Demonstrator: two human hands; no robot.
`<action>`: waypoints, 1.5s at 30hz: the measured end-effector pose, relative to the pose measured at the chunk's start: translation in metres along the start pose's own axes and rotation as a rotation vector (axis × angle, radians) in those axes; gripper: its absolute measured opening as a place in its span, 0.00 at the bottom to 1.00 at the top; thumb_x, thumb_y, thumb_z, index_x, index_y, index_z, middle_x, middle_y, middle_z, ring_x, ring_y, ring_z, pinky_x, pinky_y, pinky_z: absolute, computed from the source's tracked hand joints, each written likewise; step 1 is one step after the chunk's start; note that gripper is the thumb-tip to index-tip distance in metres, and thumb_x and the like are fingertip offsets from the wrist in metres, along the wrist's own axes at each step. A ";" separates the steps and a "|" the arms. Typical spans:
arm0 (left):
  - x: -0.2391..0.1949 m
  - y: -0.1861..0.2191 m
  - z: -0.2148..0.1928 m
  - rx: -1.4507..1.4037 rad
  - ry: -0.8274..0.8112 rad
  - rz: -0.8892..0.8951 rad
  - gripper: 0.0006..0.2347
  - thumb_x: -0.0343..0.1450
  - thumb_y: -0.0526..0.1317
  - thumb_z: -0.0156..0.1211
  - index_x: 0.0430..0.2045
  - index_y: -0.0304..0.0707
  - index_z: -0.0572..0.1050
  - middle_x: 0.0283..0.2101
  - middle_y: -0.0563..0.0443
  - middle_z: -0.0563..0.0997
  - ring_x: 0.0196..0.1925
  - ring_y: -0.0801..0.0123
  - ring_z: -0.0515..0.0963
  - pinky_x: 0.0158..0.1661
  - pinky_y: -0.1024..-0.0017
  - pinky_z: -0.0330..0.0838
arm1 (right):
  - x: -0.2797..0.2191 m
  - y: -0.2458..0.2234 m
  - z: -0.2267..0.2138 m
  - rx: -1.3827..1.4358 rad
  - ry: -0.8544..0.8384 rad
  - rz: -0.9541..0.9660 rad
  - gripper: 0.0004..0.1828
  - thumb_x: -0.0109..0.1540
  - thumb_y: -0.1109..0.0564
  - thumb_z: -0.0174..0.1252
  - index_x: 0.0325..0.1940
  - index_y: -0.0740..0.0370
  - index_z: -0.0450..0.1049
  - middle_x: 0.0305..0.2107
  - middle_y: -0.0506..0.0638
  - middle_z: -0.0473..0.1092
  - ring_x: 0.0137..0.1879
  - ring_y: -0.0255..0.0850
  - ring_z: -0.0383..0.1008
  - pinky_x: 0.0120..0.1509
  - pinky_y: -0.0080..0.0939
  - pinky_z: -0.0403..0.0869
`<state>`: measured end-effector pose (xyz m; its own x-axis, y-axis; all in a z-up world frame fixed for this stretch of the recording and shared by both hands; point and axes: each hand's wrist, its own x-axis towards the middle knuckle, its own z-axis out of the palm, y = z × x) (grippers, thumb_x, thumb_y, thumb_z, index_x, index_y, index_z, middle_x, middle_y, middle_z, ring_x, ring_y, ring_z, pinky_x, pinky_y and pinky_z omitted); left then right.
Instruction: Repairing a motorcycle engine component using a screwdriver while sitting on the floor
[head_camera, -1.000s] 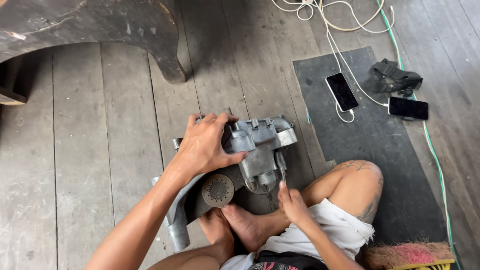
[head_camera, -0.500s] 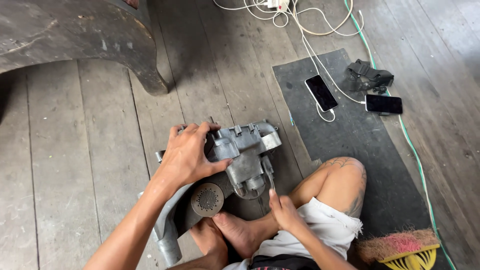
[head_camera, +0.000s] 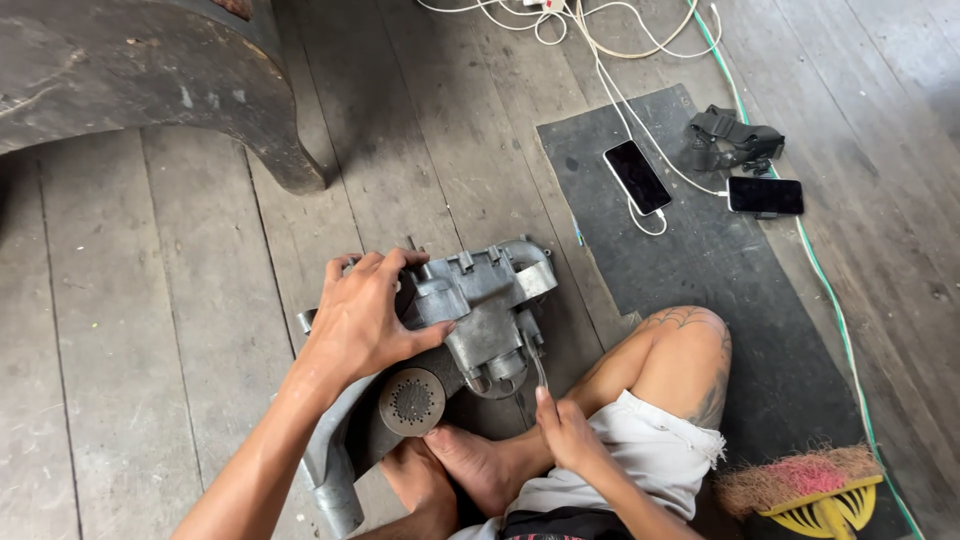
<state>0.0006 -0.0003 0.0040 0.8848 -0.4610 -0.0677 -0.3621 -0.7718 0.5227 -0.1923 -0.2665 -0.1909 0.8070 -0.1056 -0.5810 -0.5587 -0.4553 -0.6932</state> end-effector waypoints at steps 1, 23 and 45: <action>0.001 0.000 0.001 0.007 -0.008 -0.014 0.34 0.55 0.60 0.73 0.53 0.46 0.73 0.40 0.45 0.82 0.49 0.57 0.79 0.63 0.52 0.52 | -0.012 -0.001 -0.001 0.009 -0.032 0.064 0.40 0.69 0.30 0.27 0.10 0.55 0.54 0.05 0.49 0.55 0.12 0.42 0.61 0.18 0.43 0.61; 0.000 0.012 -0.013 -0.034 -0.056 -0.099 0.34 0.55 0.55 0.75 0.55 0.45 0.72 0.45 0.46 0.86 0.54 0.62 0.80 0.67 0.51 0.54 | 0.043 0.018 -0.011 -0.017 -0.004 0.024 0.37 0.71 0.36 0.34 0.16 0.57 0.69 0.13 0.54 0.69 0.29 0.50 0.75 0.40 0.46 0.72; -0.001 -0.004 -0.002 -0.081 0.016 0.041 0.32 0.57 0.54 0.75 0.53 0.41 0.71 0.38 0.44 0.84 0.51 0.56 0.81 0.62 0.43 0.54 | 0.008 0.021 -0.029 -0.034 -0.016 0.149 0.38 0.73 0.36 0.33 0.14 0.57 0.64 0.06 0.54 0.63 0.13 0.49 0.69 0.22 0.41 0.68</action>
<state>0.0013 0.0039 0.0039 0.8744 -0.4842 -0.0320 -0.3738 -0.7143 0.5917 -0.1925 -0.3023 -0.1980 0.7123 -0.1601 -0.6834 -0.6650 -0.4656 -0.5840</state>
